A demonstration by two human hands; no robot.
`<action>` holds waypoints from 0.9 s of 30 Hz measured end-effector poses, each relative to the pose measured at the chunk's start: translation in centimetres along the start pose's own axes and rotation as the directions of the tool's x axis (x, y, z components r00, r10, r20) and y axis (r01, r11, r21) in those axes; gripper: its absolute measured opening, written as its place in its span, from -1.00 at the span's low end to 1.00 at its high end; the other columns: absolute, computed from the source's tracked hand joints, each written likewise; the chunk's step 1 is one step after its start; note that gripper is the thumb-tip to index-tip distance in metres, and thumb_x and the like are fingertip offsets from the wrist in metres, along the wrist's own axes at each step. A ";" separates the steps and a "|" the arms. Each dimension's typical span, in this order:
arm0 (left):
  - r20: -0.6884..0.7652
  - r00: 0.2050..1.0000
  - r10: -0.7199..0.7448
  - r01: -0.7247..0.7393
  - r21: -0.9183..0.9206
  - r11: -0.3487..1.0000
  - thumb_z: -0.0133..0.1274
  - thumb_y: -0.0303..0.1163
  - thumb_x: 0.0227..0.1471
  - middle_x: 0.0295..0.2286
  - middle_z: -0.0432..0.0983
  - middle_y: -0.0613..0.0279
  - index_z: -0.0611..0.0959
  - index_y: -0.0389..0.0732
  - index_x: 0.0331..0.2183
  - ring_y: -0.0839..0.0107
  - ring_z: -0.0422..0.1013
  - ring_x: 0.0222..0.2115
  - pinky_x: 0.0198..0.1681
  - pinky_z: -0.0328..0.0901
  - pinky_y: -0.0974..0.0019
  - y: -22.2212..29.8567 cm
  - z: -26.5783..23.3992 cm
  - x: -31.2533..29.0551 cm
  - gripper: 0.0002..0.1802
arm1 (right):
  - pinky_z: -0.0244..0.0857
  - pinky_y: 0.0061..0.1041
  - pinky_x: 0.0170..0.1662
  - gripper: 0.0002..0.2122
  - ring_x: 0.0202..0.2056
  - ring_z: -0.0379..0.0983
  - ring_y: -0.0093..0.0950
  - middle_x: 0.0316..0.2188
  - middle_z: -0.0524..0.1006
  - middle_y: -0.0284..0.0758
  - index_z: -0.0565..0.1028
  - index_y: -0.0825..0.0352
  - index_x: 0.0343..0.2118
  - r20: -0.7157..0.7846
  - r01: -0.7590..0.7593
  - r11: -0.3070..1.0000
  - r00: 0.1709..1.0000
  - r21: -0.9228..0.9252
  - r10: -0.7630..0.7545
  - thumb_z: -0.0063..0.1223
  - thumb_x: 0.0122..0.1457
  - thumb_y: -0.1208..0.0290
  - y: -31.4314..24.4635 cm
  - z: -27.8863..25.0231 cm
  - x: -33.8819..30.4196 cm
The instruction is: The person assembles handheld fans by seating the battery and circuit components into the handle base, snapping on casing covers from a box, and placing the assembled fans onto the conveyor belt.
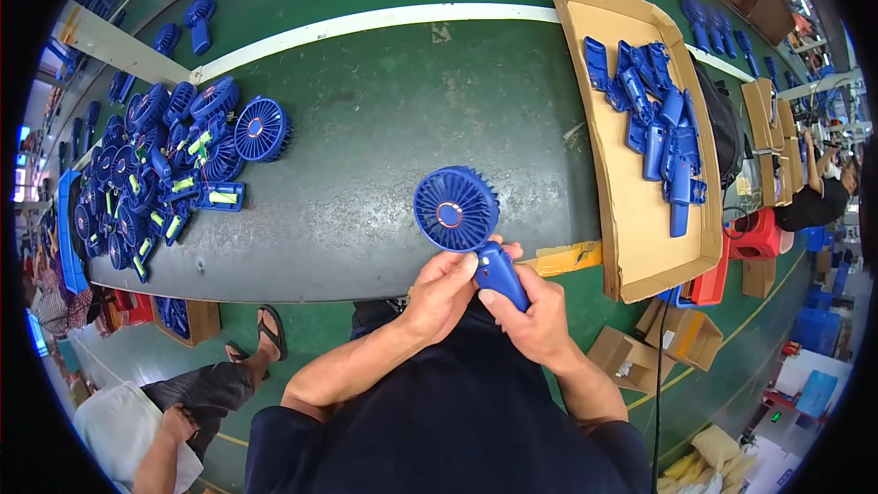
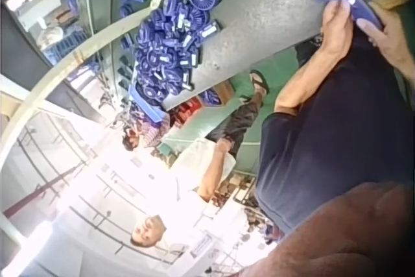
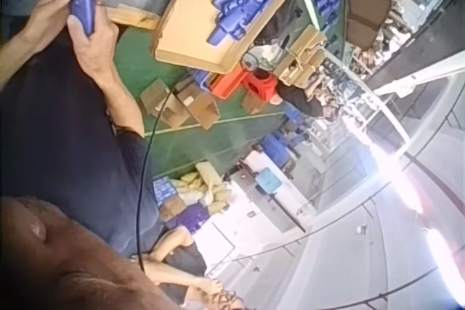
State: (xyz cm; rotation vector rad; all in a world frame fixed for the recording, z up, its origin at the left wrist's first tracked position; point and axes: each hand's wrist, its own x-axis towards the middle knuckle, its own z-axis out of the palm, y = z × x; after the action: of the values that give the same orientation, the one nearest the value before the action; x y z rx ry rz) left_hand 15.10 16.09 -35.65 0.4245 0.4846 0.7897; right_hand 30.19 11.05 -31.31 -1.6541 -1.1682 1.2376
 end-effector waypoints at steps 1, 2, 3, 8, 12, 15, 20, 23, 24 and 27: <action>0.005 1.000 0.012 -0.011 -0.042 0.999 -0.03 -0.07 0.34 0.02 0.53 -0.01 0.47 -0.27 0.08 0.11 0.40 0.12 0.27 0.21 -0.05 0.1 0.1 0.3 -0.50 | 0.49 -0.47 -0.46 -0.68 -0.53 0.62 -0.38 -0.50 0.59 -0.18 0.53 0.39 -0.08 -0.068 0.256 0.928 0.957 -0.270 -0.283 0.30 0.16 0.36 0.1 0.4 0.1; 0.007 1.000 0.010 -0.010 -0.038 0.999 -0.03 -0.07 0.34 0.02 0.53 -0.01 0.47 -0.27 0.08 0.11 0.40 0.12 0.27 0.21 -0.05 0.0 0.1 0.5 -0.50 | 0.50 -0.39 -0.42 -0.57 -0.47 0.63 -0.26 -0.40 0.62 -0.02 0.50 0.52 -0.05 -0.032 0.291 0.881 0.945 -0.374 -0.326 0.36 0.07 0.41 -0.2 0.5 0.3; 0.007 1.000 0.004 -0.003 -0.087 0.996 -0.02 -0.08 0.33 -0.05 0.56 0.04 0.48 -0.26 0.04 0.12 0.41 0.10 0.27 0.22 -0.03 -0.1 0.1 0.7 -0.53 | 0.50 -0.39 -0.42 -0.57 -0.47 0.63 -0.26 -0.40 0.62 -0.02 0.50 0.52 -0.05 -0.036 0.292 0.881 0.944 -0.371 -0.328 0.36 0.07 0.41 -0.1 0.8 0.5; -0.003 1.000 0.020 -0.020 -0.104 0.994 0.03 -0.11 0.31 -0.24 0.59 0.11 0.53 -0.27 -0.13 0.13 0.48 -0.01 0.22 0.28 -0.01 0.3 -0.4 1.2 -0.62 | 0.53 -0.35 -0.38 -0.51 -0.47 0.65 -0.21 -0.40 0.62 -0.04 0.45 0.61 0.00 -0.060 0.468 0.715 0.814 -0.519 -0.577 0.35 0.06 0.43 0.6 2.0 1.0; 0.033 0.999 -0.019 0.020 -0.012 1.000 0.02 -0.24 0.33 -0.04 0.55 0.06 0.46 -0.29 0.09 0.27 0.49 -0.01 0.12 0.38 0.17 0.9 0.1 1.3 -0.58 | 0.28 -0.60 -0.62 -0.57 -0.68 0.45 -0.49 -0.56 0.57 -0.21 0.46 0.55 0.01 -0.039 0.054 0.935 0.998 0.350 -0.043 0.23 0.19 0.35 0.4 1.8 1.0; 0.330 0.942 0.052 -0.030 -0.072 0.997 0.11 -0.25 0.26 0.17 0.35 -0.01 0.17 -0.26 0.33 0.17 0.28 0.22 0.27 0.23 0.07 1.8 0.8 1.3 -0.25 | 0.04 -0.59 -0.80 -0.53 -0.85 0.09 -0.62 -0.75 0.32 -0.36 0.44 0.38 -0.16 0.347 -0.271 0.597 0.938 0.755 -0.014 -0.15 0.36 -0.05 0.6 -0.1 2.0; 0.149 0.989 0.014 -0.020 0.037 0.999 0.04 -0.30 0.31 -0.02 0.48 0.12 0.20 -0.20 0.32 0.20 0.42 0.10 0.16 0.34 0.09 4.0 0.1 2.5 -0.34 | 0.17 -0.56 -0.71 -0.53 -0.80 0.21 -0.55 -0.73 0.42 -0.31 0.48 0.36 -0.31 0.335 -0.256 0.729 0.941 0.635 0.038 -0.20 0.43 -0.04 1.2 0.0 3.7; -0.118 0.972 0.202 -0.196 0.060 0.979 0.05 -0.28 0.32 -0.22 0.48 0.24 0.33 -0.21 0.16 0.37 0.54 -0.29 -0.20 0.51 0.23 7.9 1.3 5.9 -0.52 | 0.28 -0.57 -0.57 -0.84 -0.69 0.39 -0.57 -0.63 0.56 -0.32 0.56 0.40 -0.33 -0.069 0.372 0.920 0.922 -0.120 -0.382 0.11 0.29 0.39 0.7 -0.1 4.9; -0.125 0.959 0.253 -0.239 0.118 0.964 0.07 -0.27 0.31 -0.24 0.48 0.24 0.33 -0.22 0.16 0.38 0.54 -0.31 -0.22 0.50 0.24 9.5 1.0 7.6 -0.51 | 0.27 -0.59 -0.55 -0.92 -0.68 0.40 -0.58 -0.64 0.55 -0.35 0.57 0.42 -0.33 -0.130 0.477 0.812 0.830 -0.337 -0.542 0.18 0.22 0.51 1.5 -0.3 5.1; -0.223 0.901 0.372 -0.276 0.367 0.888 0.12 -0.29 0.25 -0.18 0.50 0.21 0.39 -0.26 0.14 0.39 0.53 -0.29 -0.21 0.48 0.25 14.5 -0.8 14.7 -0.49 | 0.24 -0.57 -0.57 -0.91 -0.70 0.34 -0.61 -0.70 0.48 -0.34 0.55 0.41 -0.49 -0.244 0.433 0.865 0.836 -0.256 -0.491 0.27 0.10 0.59 3.8 -0.4 6.0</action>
State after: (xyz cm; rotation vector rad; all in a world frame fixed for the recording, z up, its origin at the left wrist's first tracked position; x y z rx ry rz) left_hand 15.39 36.53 -32.27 0.7197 0.8388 1.1133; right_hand 32.11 15.59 -36.41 -1.4991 -1.4152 0.5565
